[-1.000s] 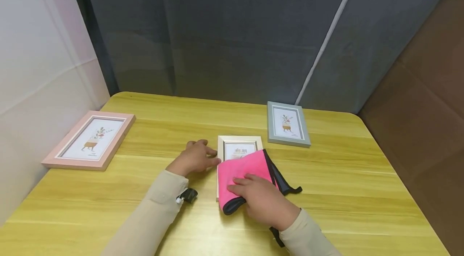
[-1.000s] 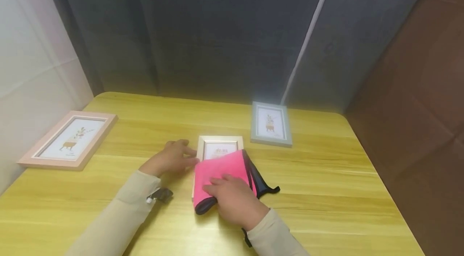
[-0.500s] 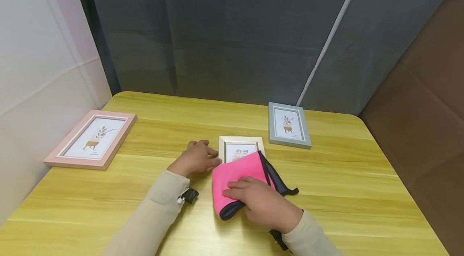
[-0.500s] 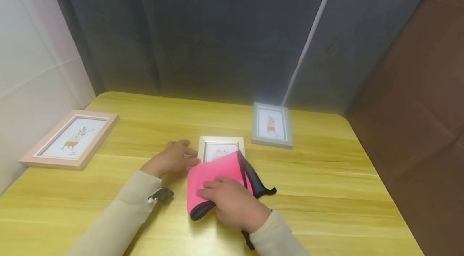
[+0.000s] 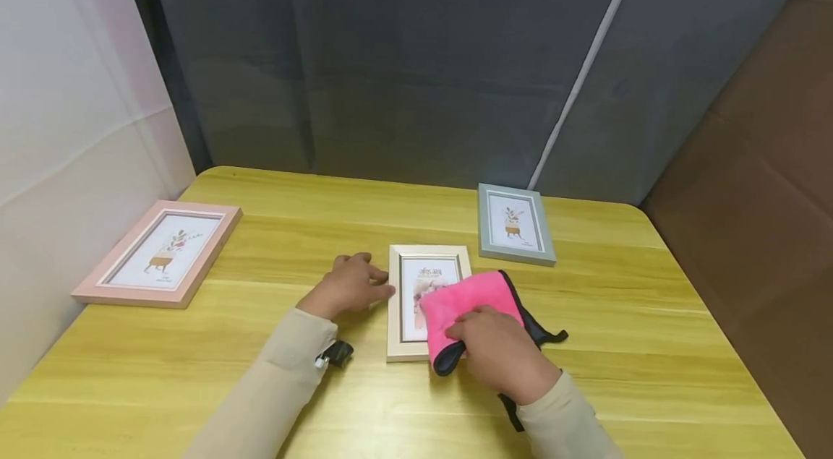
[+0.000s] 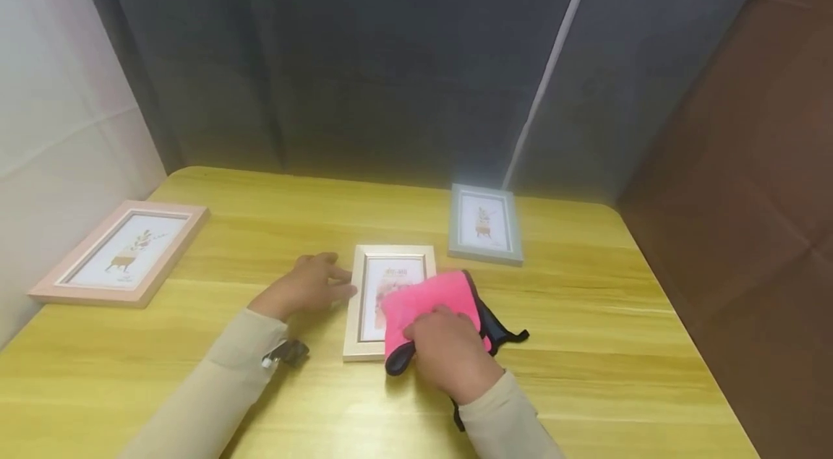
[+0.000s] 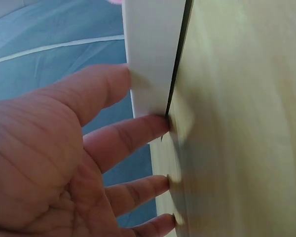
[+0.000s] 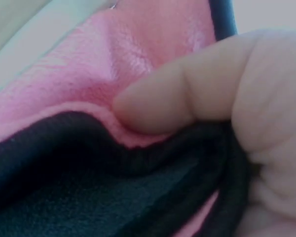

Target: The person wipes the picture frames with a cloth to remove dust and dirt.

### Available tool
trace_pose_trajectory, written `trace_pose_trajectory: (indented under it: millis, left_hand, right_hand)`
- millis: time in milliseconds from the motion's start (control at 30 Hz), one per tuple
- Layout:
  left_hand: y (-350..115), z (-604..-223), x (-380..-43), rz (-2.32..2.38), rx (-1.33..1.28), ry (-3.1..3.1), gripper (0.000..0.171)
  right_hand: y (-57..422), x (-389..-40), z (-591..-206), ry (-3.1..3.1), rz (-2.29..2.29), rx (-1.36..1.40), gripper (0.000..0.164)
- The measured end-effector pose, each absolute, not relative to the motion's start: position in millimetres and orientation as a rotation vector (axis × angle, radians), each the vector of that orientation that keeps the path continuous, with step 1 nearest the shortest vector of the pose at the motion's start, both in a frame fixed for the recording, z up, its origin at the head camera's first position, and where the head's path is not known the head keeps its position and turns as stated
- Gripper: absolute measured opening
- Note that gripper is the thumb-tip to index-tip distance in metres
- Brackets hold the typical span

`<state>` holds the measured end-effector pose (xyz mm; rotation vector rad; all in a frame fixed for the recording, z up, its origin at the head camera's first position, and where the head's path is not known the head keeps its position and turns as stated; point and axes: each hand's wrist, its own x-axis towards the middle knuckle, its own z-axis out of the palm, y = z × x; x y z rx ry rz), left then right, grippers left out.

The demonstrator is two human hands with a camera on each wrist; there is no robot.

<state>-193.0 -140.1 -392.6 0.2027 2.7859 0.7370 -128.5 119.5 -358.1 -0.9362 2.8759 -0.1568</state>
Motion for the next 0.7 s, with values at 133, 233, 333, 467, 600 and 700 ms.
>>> trace_pose_trajectory:
  millis: [133, 233, 333, 467, 600, 700]
  left_hand:
    - [-139, -393, -190, 0.753, 0.196, 2.809, 0.044]
    - [-135, -389, -186, 0.684, 0.214, 2.877, 0.048]
    - [-123, -378, -176, 0.587, 0.295, 2.971, 0.053]
    - [-99, -365, -150, 0.532, 0.542, 2.997, 0.058]
    - [-87, -372, -121, 0.431, 0.789, 2.983, 0.05]
    - [-87, -382, -113, 0.366, 0.86, 3.051, 0.042]
  right_hand:
    - [144, -144, -357, 2.964, -0.21, -0.732, 0.039]
    - [173, -161, -362, 2.955, -0.25, -0.605, 0.04]
    - [199, -173, -370, 2.864, -0.337, -0.548, 0.038]
    - [214, -182, -375, 2.777, -0.44, -0.588, 0.035]
    - [212, -185, -375, 2.772, -0.436, -0.63, 0.034]
    - [211, -185, -375, 2.778, -0.429, -0.595, 0.035]
